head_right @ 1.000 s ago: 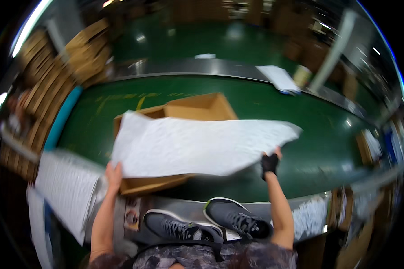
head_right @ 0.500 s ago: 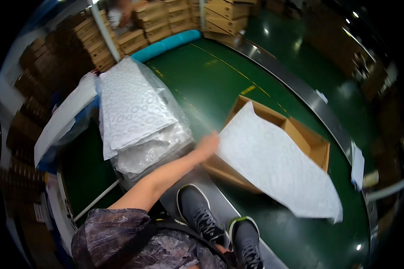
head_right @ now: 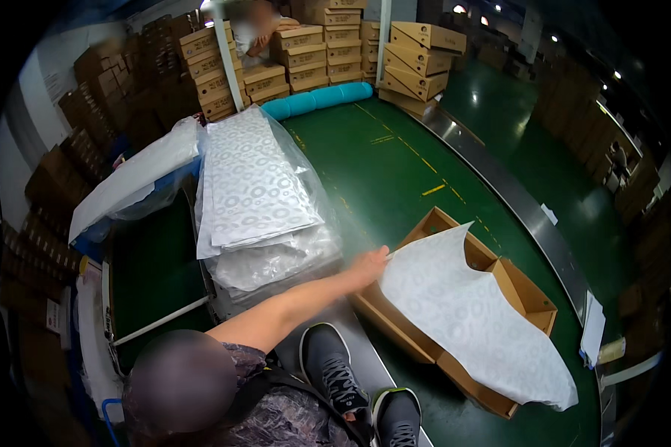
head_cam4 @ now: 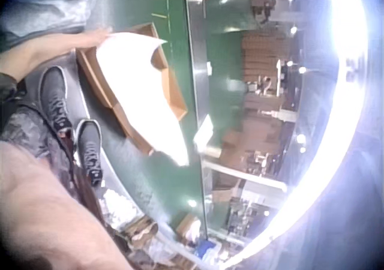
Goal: The person wraps shoes in bubble wrap and places them into cardboard boxes on a conveyor belt. They handle multiple pairs of shoes, including gray and white sneakers, and seal the boxes after packing.
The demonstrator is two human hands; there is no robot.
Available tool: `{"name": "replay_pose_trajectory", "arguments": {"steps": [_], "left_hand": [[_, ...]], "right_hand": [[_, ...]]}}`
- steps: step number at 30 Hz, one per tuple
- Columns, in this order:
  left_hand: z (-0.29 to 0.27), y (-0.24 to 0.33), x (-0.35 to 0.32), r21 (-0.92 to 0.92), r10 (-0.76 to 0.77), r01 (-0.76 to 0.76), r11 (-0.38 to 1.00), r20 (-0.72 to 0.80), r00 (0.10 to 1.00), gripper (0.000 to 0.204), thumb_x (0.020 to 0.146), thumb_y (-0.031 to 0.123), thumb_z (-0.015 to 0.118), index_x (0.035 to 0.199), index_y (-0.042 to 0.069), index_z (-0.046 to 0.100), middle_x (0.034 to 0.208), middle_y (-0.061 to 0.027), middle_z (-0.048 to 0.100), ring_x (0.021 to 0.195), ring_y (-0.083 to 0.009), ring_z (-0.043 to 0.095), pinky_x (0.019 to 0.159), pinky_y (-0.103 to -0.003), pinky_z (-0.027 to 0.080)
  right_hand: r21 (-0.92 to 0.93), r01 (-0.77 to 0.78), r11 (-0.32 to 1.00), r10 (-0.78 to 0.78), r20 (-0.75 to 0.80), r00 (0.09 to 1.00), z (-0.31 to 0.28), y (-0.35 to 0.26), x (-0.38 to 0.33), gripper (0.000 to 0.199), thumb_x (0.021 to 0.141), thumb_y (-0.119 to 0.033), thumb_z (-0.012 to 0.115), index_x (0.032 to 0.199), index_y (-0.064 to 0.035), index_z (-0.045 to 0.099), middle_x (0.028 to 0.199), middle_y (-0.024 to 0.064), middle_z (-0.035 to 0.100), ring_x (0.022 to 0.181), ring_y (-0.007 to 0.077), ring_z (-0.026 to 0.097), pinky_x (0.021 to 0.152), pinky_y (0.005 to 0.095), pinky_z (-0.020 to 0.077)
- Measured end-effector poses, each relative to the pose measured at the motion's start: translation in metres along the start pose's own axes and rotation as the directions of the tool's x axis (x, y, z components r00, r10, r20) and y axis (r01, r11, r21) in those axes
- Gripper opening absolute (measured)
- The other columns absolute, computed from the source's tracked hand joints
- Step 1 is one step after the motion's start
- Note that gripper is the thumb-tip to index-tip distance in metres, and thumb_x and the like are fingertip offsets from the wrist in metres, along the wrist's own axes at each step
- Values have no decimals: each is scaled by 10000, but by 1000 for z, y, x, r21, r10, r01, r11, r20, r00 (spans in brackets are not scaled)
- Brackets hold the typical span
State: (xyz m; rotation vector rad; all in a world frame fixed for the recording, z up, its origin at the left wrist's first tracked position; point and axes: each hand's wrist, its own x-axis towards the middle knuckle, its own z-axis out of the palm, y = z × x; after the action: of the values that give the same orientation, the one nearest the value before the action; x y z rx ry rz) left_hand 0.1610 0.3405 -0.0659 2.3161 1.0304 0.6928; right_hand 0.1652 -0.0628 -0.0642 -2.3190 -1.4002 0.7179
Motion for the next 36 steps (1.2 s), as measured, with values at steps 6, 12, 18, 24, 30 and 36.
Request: {"name": "replay_pose_trajectory", "arguments": {"steps": [6, 12, 18, 24, 30, 36], "left_hand": [[-41, -27, -16, -79, -74, 64, 995, -129, 989, 183, 862, 215, 417, 912, 39, 412, 855, -252, 574, 786, -459, 537, 671, -522, 426], [-36, -59, -3, -31, 149, -160, 987, -223, 963, 130, 838, 166, 429, 843, 40, 457, 799, -241, 548, 787, -456, 513, 650, -505, 402], [-58, -45, 3, -31, 60, -69, 997, -230, 971, 150, 859, 170, 474, 807, 31, 448, 696, -256, 536, 698, -471, 508, 596, -510, 394], [-72, -41, 11, -134, 84, -119, 984, -237, 968, 194, 882, 165, 473, 774, 8, 433, 650, -245, 513, 639, -454, 497, 554, -487, 373], [-102, -8, 20, -180, 113, -143, 973, -165, 980, 160, 870, 141, 503, 784, 12, 462, 656, -199, 513, 617, -396, 513, 547, -436, 395], [-95, 33, 10, -353, 330, -370, 859, -170, 928, 106, 809, 73, 537, 898, 17, 522, 855, -173, 561, 770, -376, 552, 643, -396, 452]], "right_hand": [[-7, 38, 999, -38, 82, 996, 17, -15, 4, 234, 770, -265, 554, 713, -45, 609, 730, 176, 583, 714, 334, 577, 635, 409, 456], [-57, 75, 996, -66, 137, 988, -6, -49, 6, 286, 787, -310, 553, 695, -46, 612, 712, 176, 581, 690, 327, 579, 611, 403, 455], [334, 105, 937, -42, -190, 981, -158, -96, -21, 196, 788, -212, 599, 773, -17, 617, 688, 127, 593, 627, 232, 583, 585, 320, 457], [154, 196, 969, 10, -809, 587, -169, -51, 82, 255, 810, -229, 612, 914, 4, 630, 813, 68, 616, 741, 137, 554, 689, 275, 446], [430, 13, 903, 313, -676, 668, -115, -21, 234, 340, 784, -249, 620, 599, 19, 521, 505, 96, 463, 500, 195, 457, 502, 354, 355], [596, 59, 801, 369, -569, 735, -36, -72, 307, 344, 818, -261, 588, 610, 4, 517, 493, 51, 440, 502, 116, 403, 479, 331, 338]]}}
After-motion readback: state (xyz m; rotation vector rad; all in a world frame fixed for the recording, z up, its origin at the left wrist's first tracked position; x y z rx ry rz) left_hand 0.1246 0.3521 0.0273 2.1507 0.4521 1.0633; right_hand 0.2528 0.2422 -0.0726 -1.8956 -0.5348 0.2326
